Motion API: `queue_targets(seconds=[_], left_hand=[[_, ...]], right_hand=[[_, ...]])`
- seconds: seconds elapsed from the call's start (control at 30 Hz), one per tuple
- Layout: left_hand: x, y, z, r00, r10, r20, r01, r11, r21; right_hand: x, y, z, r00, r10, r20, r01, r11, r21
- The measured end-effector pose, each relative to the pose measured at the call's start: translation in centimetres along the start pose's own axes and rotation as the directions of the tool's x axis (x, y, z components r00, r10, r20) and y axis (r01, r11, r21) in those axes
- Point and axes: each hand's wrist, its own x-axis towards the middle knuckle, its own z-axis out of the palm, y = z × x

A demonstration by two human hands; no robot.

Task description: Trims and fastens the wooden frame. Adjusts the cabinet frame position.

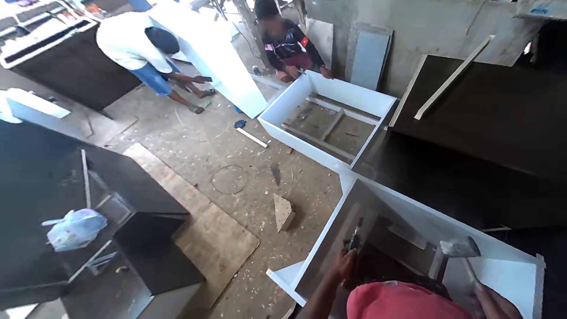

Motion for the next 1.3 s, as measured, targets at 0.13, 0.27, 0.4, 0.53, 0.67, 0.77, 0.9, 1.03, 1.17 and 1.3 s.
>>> queue_targets(seconds=[0.13,0.27,0.4,0.53,0.67,0.77,0.9,1.03,1.17,1.3], left_hand=[[2.1,2.4,1.9,0.99,0.091,0.107,-0.101,0.99,0.096],[3.4,4.3,4.6,0.961,0.127,0.247,-0.159,0.98,0.116],[4.5,4.1,8.2,0.953,0.052,0.3,-0.118,0.971,0.206],[5.2,3.3,12.6,0.924,-0.001,0.382,-0.119,0.95,0.29],[5.3,3.7,17.1,0.891,-0.085,0.445,-0.131,0.892,0.433],[6.6,4.3,21.8,0.86,-0.135,0.493,-0.199,0.801,0.565],[10.0,4.5,29.5,0.808,-0.138,0.573,-0.326,0.705,0.629],[14.1,4.0,38.5,0.775,-0.131,0.619,-0.406,0.648,0.645],[17.5,2.3,44.9,0.781,-0.118,0.613,-0.435,0.601,0.67],[19.2,0.6,48.7,0.785,-0.07,0.615,-0.453,0.612,0.648]], right_hand=[[0.2,-1.8,0.7,0.998,-0.066,0.015,0.064,0.994,0.094],[-0.9,0.1,-1.0,0.981,-0.16,-0.11,0.173,0.978,0.121],[-1.0,2.6,-3.3,0.937,-0.045,-0.348,0.113,0.978,0.177],[-0.7,6.5,-6.9,0.864,0.258,-0.431,-0.047,0.896,0.442],[0.1,10.8,-9.7,0.772,0.421,-0.476,-0.047,0.785,0.618],[1.5,14.3,-11.8,0.706,0.499,-0.503,-0.079,0.76,0.645],[4.5,20.0,-15.1,0.657,0.489,-0.574,-0.22,0.852,0.475],[8.8,24.3,-18.8,0.623,0.506,-0.596,-0.331,0.862,0.385],[13.8,27.8,-21.8,0.66,0.4,-0.636,-0.154,0.9,0.407],[19.2,29.9,-24.1,0.709,0.226,-0.668,0.214,0.834,0.508]])
